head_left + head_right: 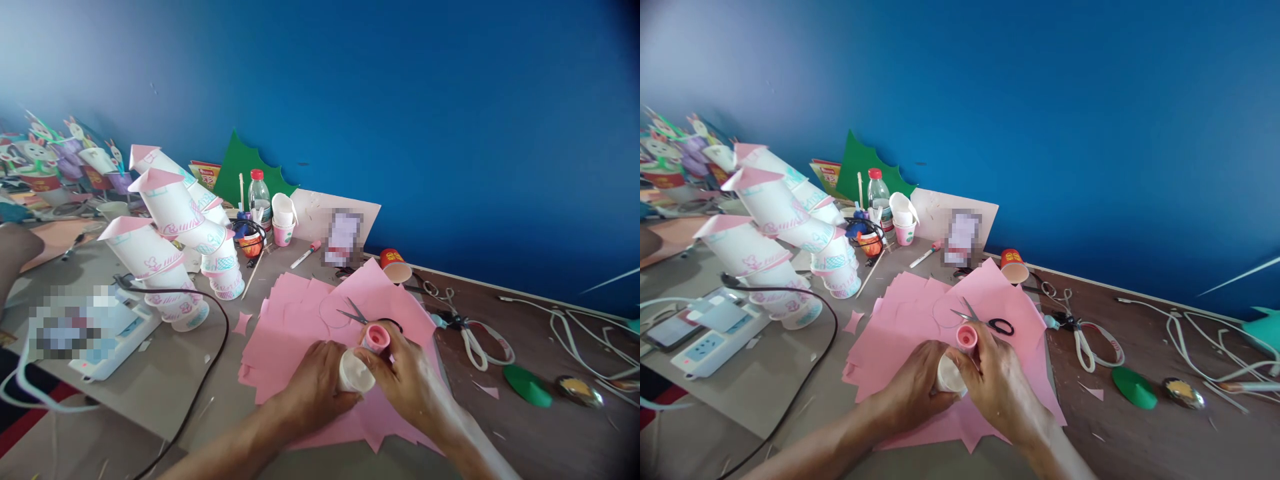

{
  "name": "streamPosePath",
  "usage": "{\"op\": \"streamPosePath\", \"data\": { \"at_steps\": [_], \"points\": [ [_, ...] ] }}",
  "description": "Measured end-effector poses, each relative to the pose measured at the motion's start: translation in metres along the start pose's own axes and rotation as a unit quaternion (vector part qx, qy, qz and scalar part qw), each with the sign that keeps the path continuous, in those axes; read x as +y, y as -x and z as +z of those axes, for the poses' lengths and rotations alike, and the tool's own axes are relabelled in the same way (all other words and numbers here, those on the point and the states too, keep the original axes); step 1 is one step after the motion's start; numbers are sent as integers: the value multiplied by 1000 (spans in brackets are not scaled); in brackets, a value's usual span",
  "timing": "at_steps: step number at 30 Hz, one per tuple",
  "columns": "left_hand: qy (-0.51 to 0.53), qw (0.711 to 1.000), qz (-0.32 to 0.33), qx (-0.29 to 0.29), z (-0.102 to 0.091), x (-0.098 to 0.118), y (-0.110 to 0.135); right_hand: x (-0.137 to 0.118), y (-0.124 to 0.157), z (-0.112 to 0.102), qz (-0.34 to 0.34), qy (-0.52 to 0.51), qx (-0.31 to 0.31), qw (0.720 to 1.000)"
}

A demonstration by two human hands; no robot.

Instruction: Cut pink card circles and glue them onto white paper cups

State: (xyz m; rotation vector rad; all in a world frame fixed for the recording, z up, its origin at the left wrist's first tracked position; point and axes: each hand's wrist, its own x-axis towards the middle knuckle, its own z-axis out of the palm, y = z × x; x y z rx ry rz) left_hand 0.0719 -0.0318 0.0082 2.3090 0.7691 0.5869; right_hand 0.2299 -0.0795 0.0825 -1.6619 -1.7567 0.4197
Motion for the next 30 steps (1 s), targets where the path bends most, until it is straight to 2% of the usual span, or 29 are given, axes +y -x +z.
{"op": "streamPosePath", "data": {
  "at_steps": [4,7,9,12,14,19,22,30],
  "points": [
    [-3,1000,11,-2,-1,1,0,-5,1,-8,37,-17,-42,998],
    [-3,1000,6,-1,-1,1,0,-7,1,-11,74,-108,-76,988],
    [-6,1000,1,2,-2,1,0,-9,0,-13,88,-201,-57,974],
    [-8,1000,1,-2,-2,1,0,-10,-2,-15,95,-273,22,957],
    [-7,1000,2,-5,-3,2,-1,-9,-3,-16,94,-256,50,961],
    [-10,1000,-5,-5,-2,2,-1,-2,-1,-9,75,-201,-20,976],
    [-3,1000,5,1,1,0,0,-1,0,-2,41,-180,-35,982],
    [15,1000,1,4,0,0,-2,5,0,9,-27,-119,25,992]
  ]
}}
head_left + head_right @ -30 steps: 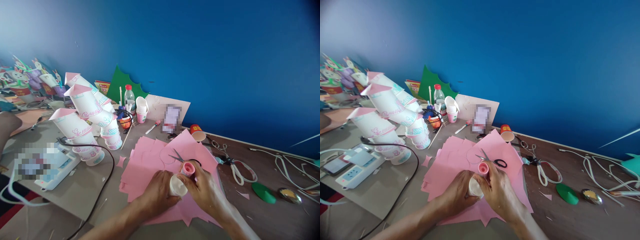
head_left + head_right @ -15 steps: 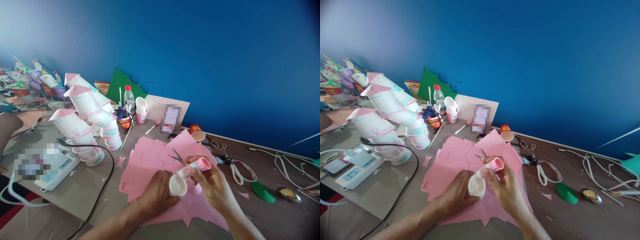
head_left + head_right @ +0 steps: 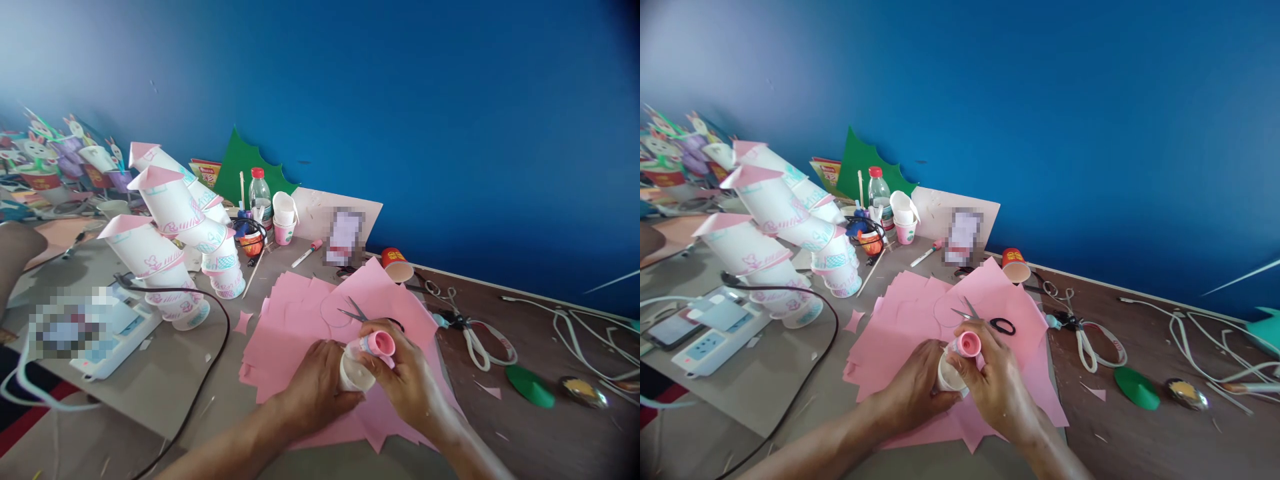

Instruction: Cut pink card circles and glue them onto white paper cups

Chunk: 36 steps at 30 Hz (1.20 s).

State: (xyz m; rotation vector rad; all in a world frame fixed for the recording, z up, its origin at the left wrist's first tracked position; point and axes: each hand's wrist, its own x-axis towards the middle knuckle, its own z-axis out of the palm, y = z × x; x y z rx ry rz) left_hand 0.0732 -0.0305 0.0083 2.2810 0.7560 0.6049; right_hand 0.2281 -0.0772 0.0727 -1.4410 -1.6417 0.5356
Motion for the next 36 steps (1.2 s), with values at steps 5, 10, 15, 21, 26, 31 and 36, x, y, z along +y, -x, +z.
{"op": "streamPosePath", "data": {
  "at_steps": [5,10,15,21,26,31,36],
  "points": [
    [-11,1000,-1,3,-2,1,0,-3,-1,-6,1,46,39,998],
    [-21,1000,3,-10,-4,3,1,0,-6,-25,93,-53,82,991],
    [-21,1000,-12,-15,-4,4,2,-3,-10,-24,145,-201,12,969],
    [-11,1000,-7,-3,-2,3,2,-6,-8,-10,152,-169,-35,973],
    [-21,1000,9,4,0,2,2,-4,-3,-13,131,-83,-66,986],
    [-28,1000,8,7,0,1,3,-10,-5,-29,136,-56,-103,984],
    [-18,1000,-11,-5,-2,3,2,-12,-5,-25,132,-113,-77,982]
  ]
}}
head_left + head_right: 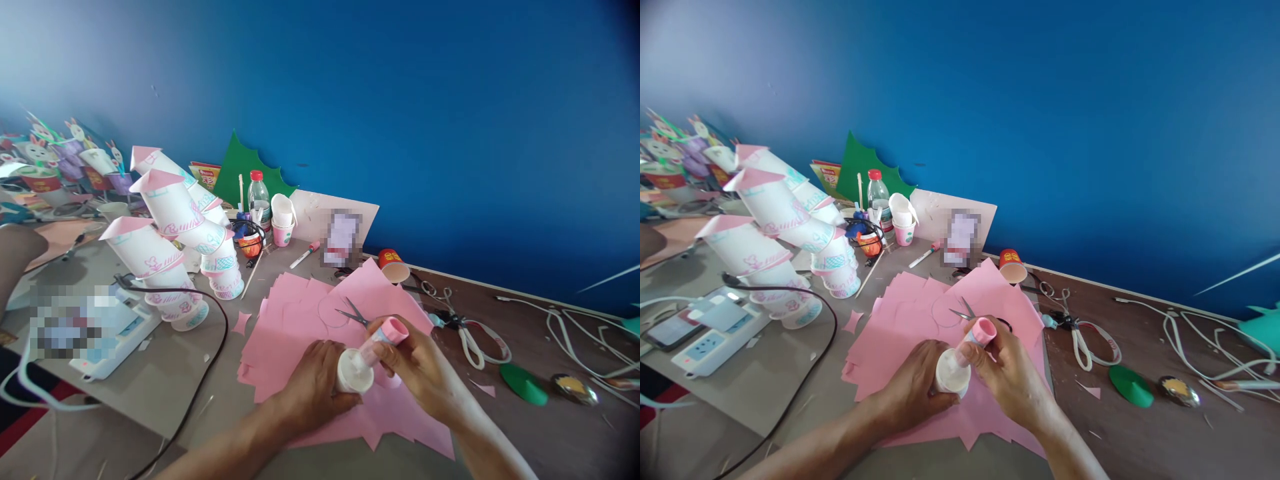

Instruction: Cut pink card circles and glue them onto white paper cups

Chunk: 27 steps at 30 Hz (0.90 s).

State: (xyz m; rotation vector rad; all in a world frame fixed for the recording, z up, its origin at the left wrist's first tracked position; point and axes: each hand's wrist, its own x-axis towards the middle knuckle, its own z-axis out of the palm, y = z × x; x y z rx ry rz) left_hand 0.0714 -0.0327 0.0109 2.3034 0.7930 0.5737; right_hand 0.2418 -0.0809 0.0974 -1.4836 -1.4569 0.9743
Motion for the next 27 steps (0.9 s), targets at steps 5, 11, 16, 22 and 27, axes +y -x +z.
{"op": "streamPosePath", "data": {
  "at_steps": [5,11,16,22,27],
  "points": [
    [11,1000,6,-5,-1,1,0,-1,2,10,-31,57,-30,997],
    [3,1000,4,-4,0,1,0,-2,3,10,-56,52,-5,997],
    [3,1000,19,-10,1,-1,0,-1,2,10,-52,78,-49,994],
    [-5,1000,-3,-10,-1,1,0,-5,5,2,-52,18,45,997],
    [10,1000,12,1,0,0,0,-2,6,9,-52,66,-37,996]
  ]
}}
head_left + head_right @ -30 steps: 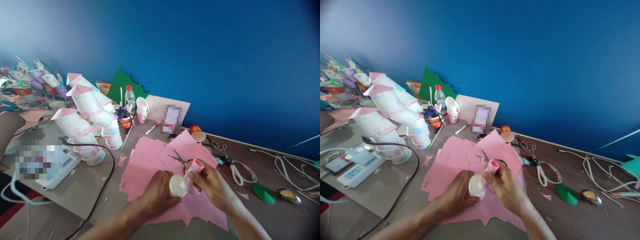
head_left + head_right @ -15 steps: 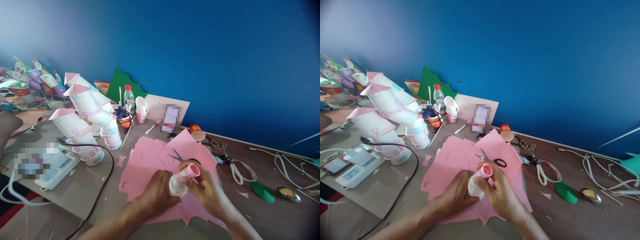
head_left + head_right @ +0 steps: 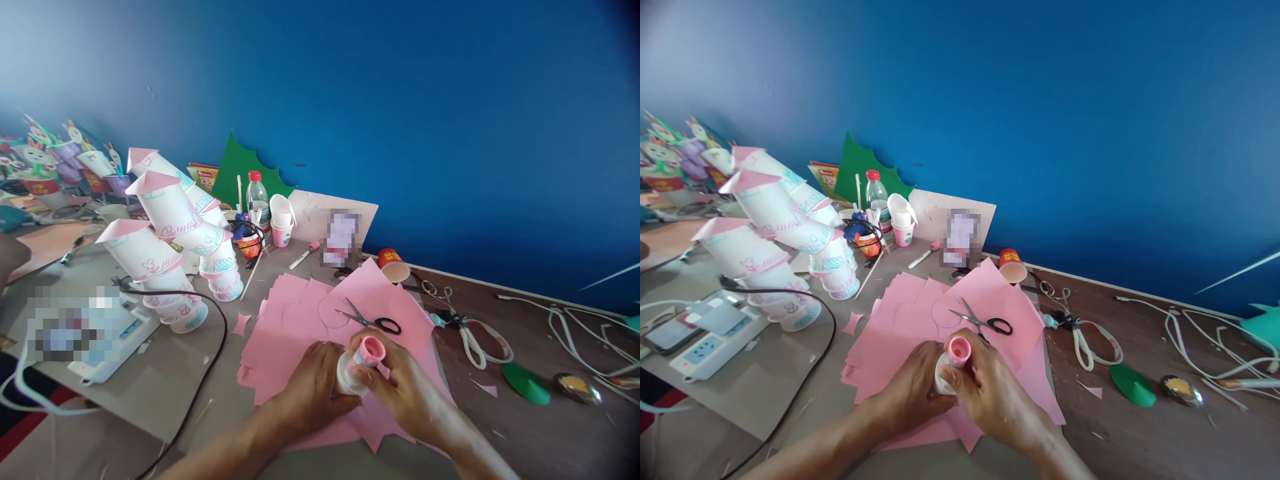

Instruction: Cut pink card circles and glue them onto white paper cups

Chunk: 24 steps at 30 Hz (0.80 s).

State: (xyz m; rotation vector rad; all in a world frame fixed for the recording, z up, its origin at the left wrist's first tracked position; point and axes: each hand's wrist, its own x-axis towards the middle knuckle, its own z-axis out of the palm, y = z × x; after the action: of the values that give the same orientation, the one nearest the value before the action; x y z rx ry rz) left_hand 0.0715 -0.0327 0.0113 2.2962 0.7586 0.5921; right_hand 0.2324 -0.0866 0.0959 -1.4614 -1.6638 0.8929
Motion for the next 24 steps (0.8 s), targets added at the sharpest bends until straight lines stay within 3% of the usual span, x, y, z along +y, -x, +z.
{"op": "streamPosePath", "data": {
  "at_steps": [5,10,15,19,24],
  "points": [
    [-21,1000,-10,6,2,-1,1,-1,2,-4,-23,-23,97,995],
    [-15,1000,16,1,5,-3,1,5,-4,4,-55,46,14,997],
    [-18,1000,0,6,3,-1,0,12,-10,5,-54,113,97,987],
    [-25,1000,11,7,1,0,0,8,-5,-5,-4,169,109,979],
    [-30,999,16,4,4,-3,1,4,0,-3,-4,116,125,985]
  ]
}}
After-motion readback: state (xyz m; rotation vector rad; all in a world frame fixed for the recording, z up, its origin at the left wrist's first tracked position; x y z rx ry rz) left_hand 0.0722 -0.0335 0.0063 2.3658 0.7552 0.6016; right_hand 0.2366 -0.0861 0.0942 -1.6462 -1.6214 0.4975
